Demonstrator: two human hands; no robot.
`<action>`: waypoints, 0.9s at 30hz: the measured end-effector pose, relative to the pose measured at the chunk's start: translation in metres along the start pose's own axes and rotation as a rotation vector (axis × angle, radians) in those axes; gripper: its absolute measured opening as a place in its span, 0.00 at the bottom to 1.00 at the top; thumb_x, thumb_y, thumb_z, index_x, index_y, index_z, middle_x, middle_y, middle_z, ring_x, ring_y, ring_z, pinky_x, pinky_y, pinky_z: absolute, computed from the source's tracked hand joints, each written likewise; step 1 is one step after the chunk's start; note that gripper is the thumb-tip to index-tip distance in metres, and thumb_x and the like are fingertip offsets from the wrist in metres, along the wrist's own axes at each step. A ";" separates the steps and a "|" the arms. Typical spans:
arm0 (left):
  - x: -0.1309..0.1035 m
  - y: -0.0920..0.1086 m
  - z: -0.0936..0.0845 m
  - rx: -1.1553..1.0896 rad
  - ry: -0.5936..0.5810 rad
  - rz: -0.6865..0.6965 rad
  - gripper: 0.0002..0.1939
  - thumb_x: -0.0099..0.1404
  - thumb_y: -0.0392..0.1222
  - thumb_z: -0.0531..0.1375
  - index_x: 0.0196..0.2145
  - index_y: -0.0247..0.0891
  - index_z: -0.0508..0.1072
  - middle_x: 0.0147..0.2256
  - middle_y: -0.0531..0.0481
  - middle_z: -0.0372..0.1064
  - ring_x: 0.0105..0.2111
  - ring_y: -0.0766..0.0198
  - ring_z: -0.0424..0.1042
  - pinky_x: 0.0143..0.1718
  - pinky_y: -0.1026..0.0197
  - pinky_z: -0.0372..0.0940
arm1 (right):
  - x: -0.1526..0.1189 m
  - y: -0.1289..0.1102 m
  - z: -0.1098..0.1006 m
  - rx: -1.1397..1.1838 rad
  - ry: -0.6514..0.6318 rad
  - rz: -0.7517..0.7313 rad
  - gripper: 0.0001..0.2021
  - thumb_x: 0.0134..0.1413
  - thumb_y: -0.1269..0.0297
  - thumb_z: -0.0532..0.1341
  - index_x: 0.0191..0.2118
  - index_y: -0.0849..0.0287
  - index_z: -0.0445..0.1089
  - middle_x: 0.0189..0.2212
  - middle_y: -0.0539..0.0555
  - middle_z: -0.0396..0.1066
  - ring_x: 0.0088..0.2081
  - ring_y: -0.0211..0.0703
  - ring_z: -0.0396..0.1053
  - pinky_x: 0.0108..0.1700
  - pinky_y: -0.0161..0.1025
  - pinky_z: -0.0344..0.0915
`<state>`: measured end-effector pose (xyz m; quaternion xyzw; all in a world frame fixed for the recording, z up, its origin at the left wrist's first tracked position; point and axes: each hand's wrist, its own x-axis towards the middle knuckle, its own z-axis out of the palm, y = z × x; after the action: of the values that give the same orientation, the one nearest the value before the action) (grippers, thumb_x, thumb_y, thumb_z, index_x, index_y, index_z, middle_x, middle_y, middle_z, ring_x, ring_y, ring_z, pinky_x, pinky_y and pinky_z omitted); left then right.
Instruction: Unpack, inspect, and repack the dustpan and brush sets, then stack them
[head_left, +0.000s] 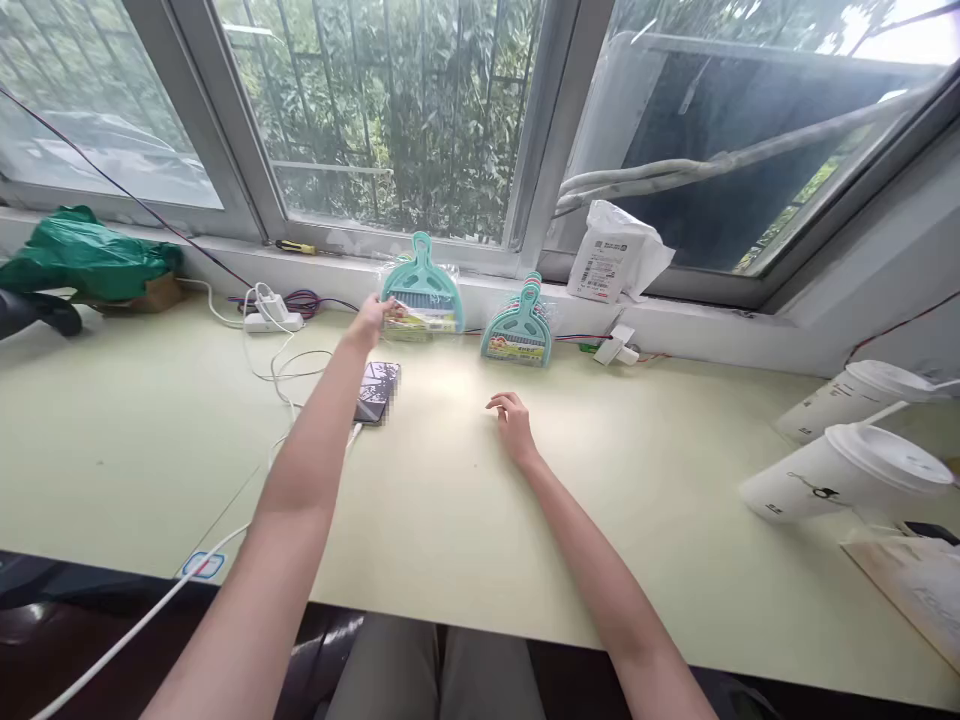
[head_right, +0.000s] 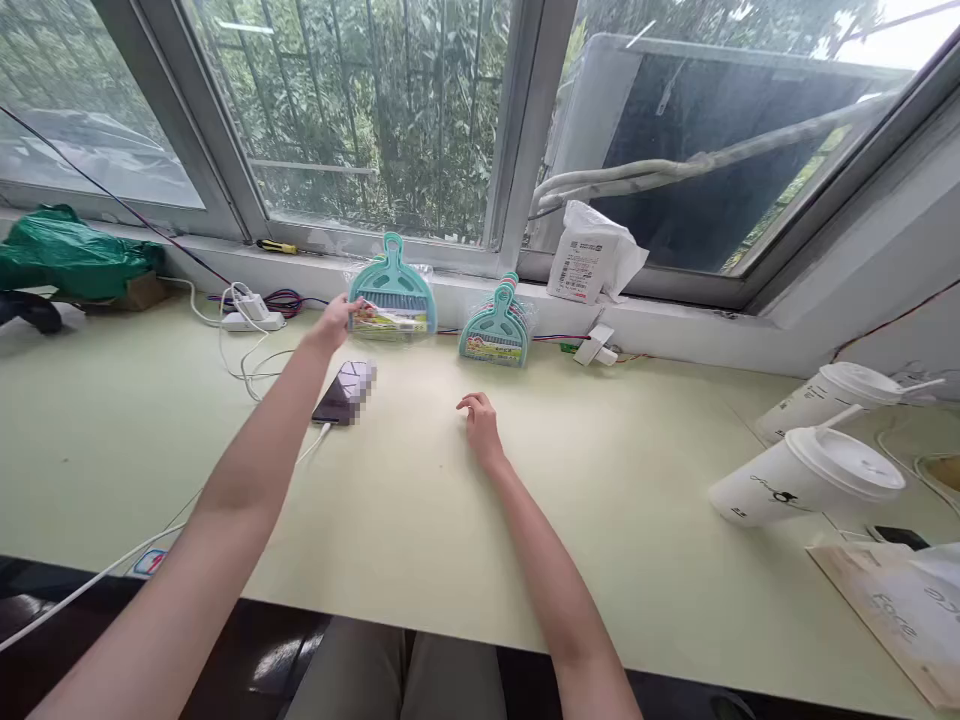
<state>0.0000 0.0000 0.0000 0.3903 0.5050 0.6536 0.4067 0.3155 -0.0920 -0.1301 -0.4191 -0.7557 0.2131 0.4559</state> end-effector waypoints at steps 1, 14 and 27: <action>-0.017 -0.001 0.013 -0.128 -0.006 -0.023 0.11 0.58 0.37 0.62 0.39 0.33 0.67 0.29 0.50 0.69 0.31 0.64 0.72 0.41 0.56 0.69 | -0.001 -0.001 -0.001 0.005 0.022 0.000 0.17 0.51 0.78 0.46 0.32 0.57 0.70 0.38 0.56 0.67 0.42 0.45 0.67 0.43 0.42 0.63; -0.223 -0.112 0.103 -0.473 -0.201 -0.459 0.26 0.56 0.31 0.62 0.52 0.36 0.61 0.47 0.39 0.70 0.43 0.55 0.74 0.39 0.55 0.74 | -0.065 -0.036 -0.064 -0.166 0.329 -0.250 0.11 0.64 0.65 0.48 0.43 0.56 0.66 0.41 0.57 0.67 0.47 0.46 0.65 0.50 0.46 0.63; -0.225 -0.112 0.101 -0.270 -0.180 -0.170 0.33 0.46 0.36 0.69 0.47 0.43 0.58 0.48 0.46 0.68 0.41 0.58 0.73 0.39 0.52 0.72 | -0.055 -0.017 -0.050 -0.107 0.059 0.037 0.20 0.64 0.56 0.48 0.33 0.58 0.74 0.34 0.57 0.75 0.40 0.46 0.70 0.44 0.41 0.63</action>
<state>0.1899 -0.1561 -0.1130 0.3450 0.4054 0.6412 0.5527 0.3643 -0.1498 -0.1209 -0.4630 -0.7442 0.1685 0.4509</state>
